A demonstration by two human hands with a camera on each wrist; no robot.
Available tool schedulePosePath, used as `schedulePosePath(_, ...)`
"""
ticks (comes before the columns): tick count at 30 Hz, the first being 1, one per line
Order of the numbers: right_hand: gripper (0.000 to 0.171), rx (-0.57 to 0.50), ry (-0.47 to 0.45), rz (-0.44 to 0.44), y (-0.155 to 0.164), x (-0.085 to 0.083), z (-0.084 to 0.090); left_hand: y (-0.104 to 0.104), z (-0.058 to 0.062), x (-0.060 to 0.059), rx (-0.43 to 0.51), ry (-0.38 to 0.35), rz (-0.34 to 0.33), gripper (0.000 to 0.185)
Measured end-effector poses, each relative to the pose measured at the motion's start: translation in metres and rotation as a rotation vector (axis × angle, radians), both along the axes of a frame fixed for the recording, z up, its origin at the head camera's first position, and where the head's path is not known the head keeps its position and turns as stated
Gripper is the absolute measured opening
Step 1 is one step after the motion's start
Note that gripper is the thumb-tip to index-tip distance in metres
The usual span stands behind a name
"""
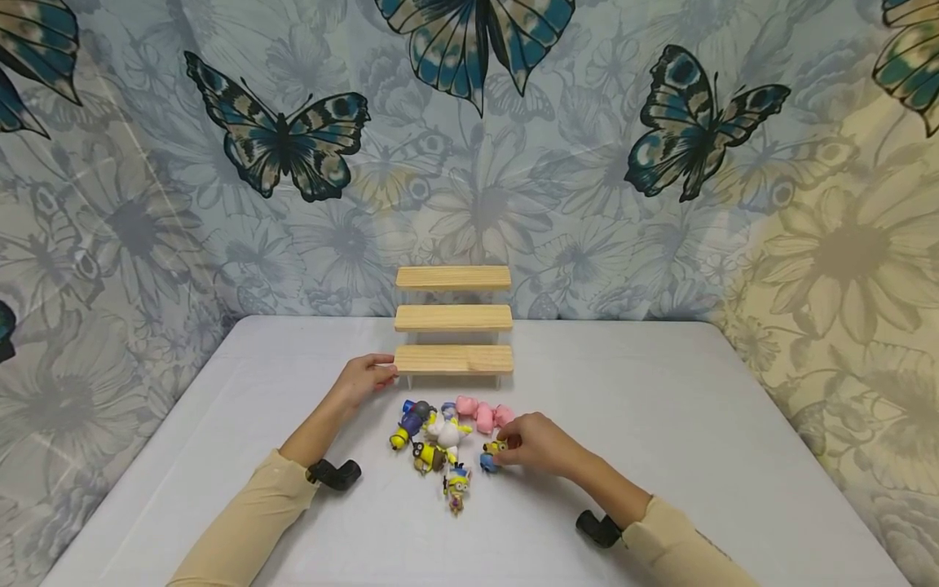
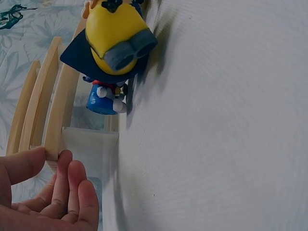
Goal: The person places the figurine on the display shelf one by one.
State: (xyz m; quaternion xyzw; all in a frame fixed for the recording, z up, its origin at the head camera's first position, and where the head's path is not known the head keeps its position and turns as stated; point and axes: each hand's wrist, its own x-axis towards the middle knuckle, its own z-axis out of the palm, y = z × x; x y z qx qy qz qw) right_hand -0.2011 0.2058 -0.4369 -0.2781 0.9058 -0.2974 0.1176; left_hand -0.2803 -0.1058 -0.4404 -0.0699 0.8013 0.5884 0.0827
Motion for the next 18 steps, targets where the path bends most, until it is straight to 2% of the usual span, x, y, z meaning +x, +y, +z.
schedulePosePath(9,0.020,0.017,0.027,-0.034,-0.009,0.005,0.003,-0.001,0.001,-0.001,0.030,-0.010,-0.006,0.037)
schedulePosePath(18,0.027,-0.020,0.029,-0.092,-0.015,0.008,0.000,-0.002,0.000,-0.002,0.042,-0.026,-0.007,0.038)
